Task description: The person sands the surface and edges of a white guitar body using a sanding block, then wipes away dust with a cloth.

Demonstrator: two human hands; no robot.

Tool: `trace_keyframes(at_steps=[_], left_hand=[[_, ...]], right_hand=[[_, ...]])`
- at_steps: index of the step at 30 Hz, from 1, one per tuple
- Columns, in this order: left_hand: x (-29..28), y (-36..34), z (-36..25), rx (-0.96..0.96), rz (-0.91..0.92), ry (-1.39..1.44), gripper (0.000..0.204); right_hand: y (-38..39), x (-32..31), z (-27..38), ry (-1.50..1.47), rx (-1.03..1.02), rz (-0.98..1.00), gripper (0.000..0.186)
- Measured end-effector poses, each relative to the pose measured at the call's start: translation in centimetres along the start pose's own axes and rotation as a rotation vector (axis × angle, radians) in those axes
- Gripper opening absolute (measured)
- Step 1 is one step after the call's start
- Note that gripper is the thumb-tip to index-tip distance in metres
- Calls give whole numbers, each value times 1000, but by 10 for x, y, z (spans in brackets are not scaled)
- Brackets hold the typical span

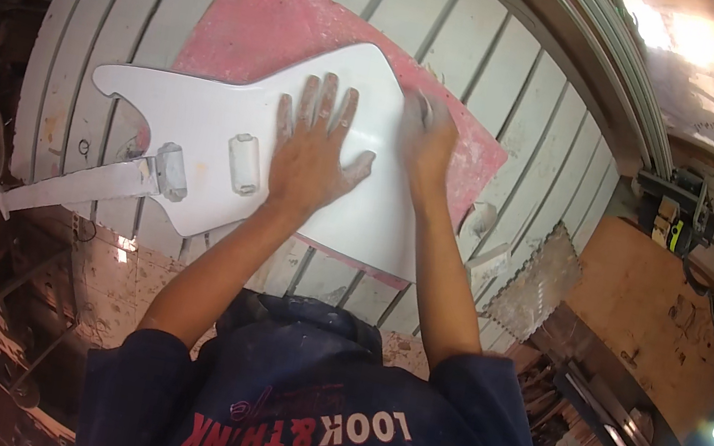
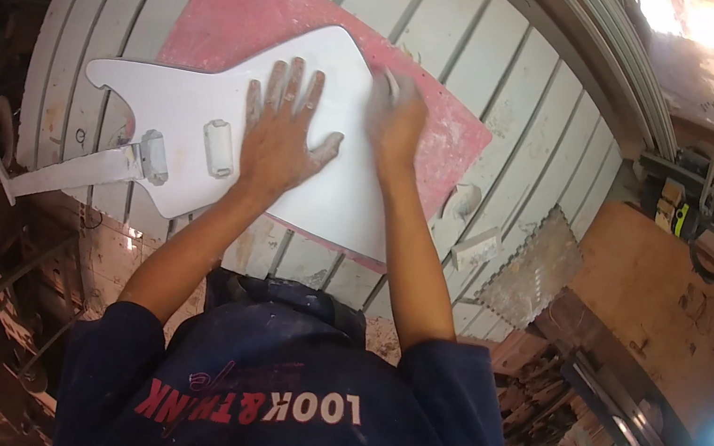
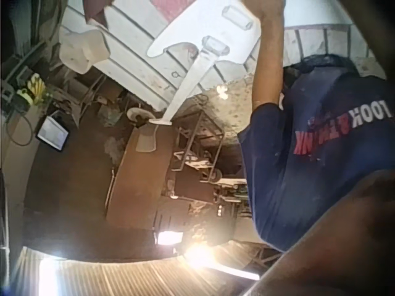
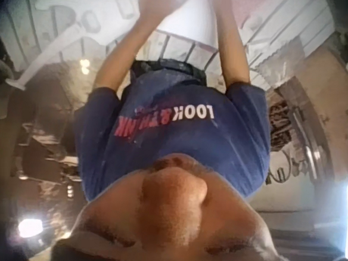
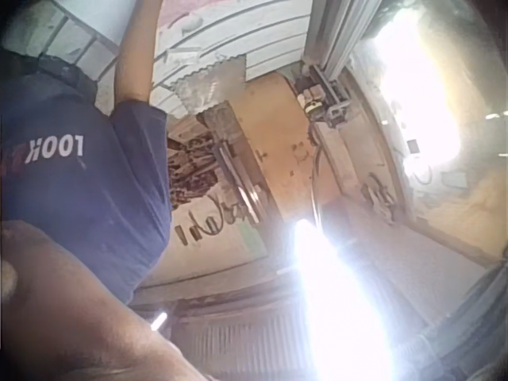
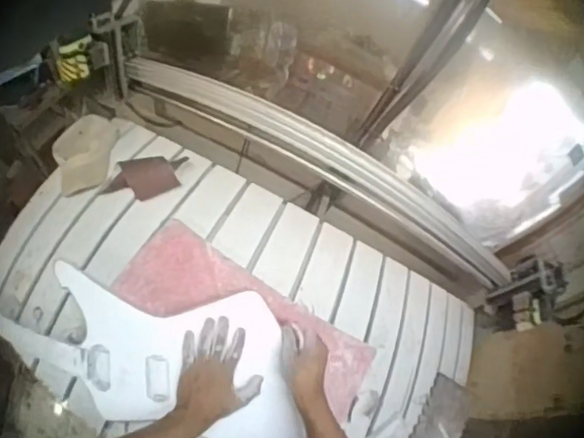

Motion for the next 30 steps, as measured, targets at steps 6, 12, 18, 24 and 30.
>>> trace_keyframes(at_steps=[6, 12, 18, 24, 30], left_hand=[[-2, 2, 1, 5, 4, 8, 88], [-2, 3, 2, 10, -3, 13, 88], [-2, 2, 1, -2, 26, 12, 91], [-1, 3, 3, -3, 8, -12, 91], [2, 3, -1, 12, -3, -29, 91]], right_hand=[[-1, -1, -1, -83, 27, 25, 27], [13, -7, -8, -202, 88, 8, 24], [4, 0, -7, -62, -69, -18, 24], [-6, 6, 9, 48, -153, -57, 25], [-22, 15, 19, 18, -263, -103, 27]])
Point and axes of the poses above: each hand's wrist, its own y-axis away from the middle knuckle, its own x-axis out of the palm, z = x × y, the point moved 5 cm from there along -y, towards the middle knuckle, and after that the axes turned 6 degrees about -x, right-handed, at the moved point
